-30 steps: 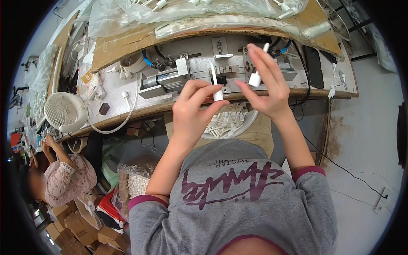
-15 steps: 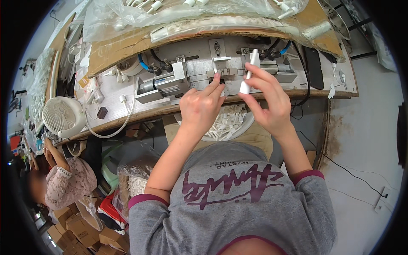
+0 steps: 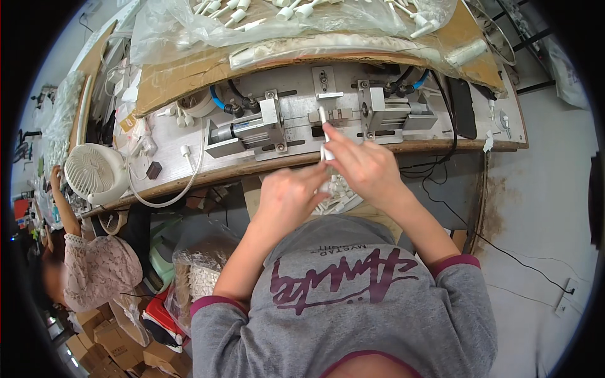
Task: Assembling small plastic components using a pneumatic jig at a workbench.
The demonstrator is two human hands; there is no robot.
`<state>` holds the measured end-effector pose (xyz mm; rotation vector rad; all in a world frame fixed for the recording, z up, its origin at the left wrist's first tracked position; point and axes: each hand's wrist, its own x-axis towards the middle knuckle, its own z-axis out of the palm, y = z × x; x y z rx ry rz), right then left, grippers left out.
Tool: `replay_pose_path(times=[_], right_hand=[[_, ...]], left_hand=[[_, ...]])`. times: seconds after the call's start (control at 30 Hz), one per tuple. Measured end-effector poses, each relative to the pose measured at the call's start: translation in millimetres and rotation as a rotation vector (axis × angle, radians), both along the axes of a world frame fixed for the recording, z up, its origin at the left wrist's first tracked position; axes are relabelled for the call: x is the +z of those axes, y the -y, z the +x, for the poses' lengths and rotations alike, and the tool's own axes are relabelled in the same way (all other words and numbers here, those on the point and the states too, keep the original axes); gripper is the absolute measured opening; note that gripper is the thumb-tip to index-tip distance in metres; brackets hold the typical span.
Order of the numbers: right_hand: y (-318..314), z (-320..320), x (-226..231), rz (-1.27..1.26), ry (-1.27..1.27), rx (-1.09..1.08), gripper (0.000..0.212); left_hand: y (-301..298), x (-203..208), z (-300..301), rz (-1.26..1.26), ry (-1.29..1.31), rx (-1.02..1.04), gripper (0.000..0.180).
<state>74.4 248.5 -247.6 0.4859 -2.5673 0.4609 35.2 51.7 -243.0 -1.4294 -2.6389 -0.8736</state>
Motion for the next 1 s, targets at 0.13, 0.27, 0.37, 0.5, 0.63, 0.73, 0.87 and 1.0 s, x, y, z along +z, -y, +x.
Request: replay_pose_path(times=[0.13, 0.27, 0.37, 0.5, 0.63, 0.73, 0.87, 1.0], right_hand=[[10.4, -8.8, -6.1, 0.116, 0.007, -0.034, 0.023], [15.7, -17.5, 1.4, 0.145, 0.036, -0.072, 0.020], [14.6, -18.8, 3.6, 0.153, 0.073, -0.034, 0.018], [14.8, -21.2, 12.9, 0.213, 0.149, -0.034, 0.020], [-8.4, -55.7, 60.2, 0.043, 0.370, -0.002, 0.028], [-20.8, -123.1, 103.4, -0.108, -0.073, -0.094, 0.024], [-38.3, -217.7, 118.7, 0.319, 0.013, -0.174, 0.042], [-34.5, -250.5, 108.0, 0.469, 0.173, -0.108, 0.051]], left_hand=[[10.6, -14.9, 8.0, -0.011, 0.045, -0.057, 0.044], [3.7, -9.6, 12.0, 0.089, 0.034, -0.048, 0.048], [-1.6, -5.4, 10.1, 0.145, 0.014, -0.070, 0.044], [-3.5, -1.4, 9.5, 0.090, 0.009, -0.123, 0.035], [1.2, -9.3, 10.9, 0.168, -0.006, -0.143, 0.028], [14.6, -10.0, 16.6, 0.114, 0.048, -0.110, 0.026], [21.8, -13.6, 22.0, 0.184, 0.036, -0.080, 0.025], [24.9, -17.6, 27.0, 0.231, 0.003, -0.048, 0.025]])
